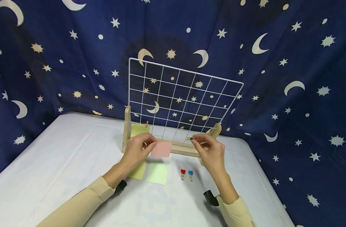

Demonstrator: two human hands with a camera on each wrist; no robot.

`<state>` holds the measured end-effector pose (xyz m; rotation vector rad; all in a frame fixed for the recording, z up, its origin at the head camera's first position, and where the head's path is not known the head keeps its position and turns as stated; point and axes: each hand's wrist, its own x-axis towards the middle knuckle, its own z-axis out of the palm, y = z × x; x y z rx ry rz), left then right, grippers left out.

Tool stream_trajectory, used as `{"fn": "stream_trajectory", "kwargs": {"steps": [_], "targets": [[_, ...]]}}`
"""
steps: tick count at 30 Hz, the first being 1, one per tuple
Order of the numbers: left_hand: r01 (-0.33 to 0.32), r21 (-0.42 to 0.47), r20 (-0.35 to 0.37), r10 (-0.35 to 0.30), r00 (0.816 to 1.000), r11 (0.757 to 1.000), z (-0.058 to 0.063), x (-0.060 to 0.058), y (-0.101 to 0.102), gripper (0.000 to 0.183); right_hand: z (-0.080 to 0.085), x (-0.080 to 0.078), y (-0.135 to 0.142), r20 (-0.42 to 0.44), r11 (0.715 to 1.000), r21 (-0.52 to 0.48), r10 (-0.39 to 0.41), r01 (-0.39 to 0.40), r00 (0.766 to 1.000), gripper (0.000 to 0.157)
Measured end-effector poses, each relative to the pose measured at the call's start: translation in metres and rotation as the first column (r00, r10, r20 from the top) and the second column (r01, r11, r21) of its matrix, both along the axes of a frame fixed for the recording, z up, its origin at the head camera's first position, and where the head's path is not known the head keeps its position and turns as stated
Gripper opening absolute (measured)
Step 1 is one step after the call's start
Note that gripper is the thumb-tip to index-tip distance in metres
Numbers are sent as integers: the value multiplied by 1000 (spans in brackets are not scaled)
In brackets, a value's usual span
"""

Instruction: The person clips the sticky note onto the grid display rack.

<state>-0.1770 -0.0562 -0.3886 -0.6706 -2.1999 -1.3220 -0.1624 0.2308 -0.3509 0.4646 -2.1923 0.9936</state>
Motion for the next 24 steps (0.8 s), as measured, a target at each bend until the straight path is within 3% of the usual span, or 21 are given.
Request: {"fn": "stream_trajectory", "kwargs": {"steps": [15,24], "targets": [[-56,19,7,56,998,998,7,-18,8,7,11,-11,-23,-14,998,49,37,-36,999,15],[-80,23,-19,80,997,997,9,-25,12,7,12,-17,-31,3,999,43,6,-6,1000,13]]}}
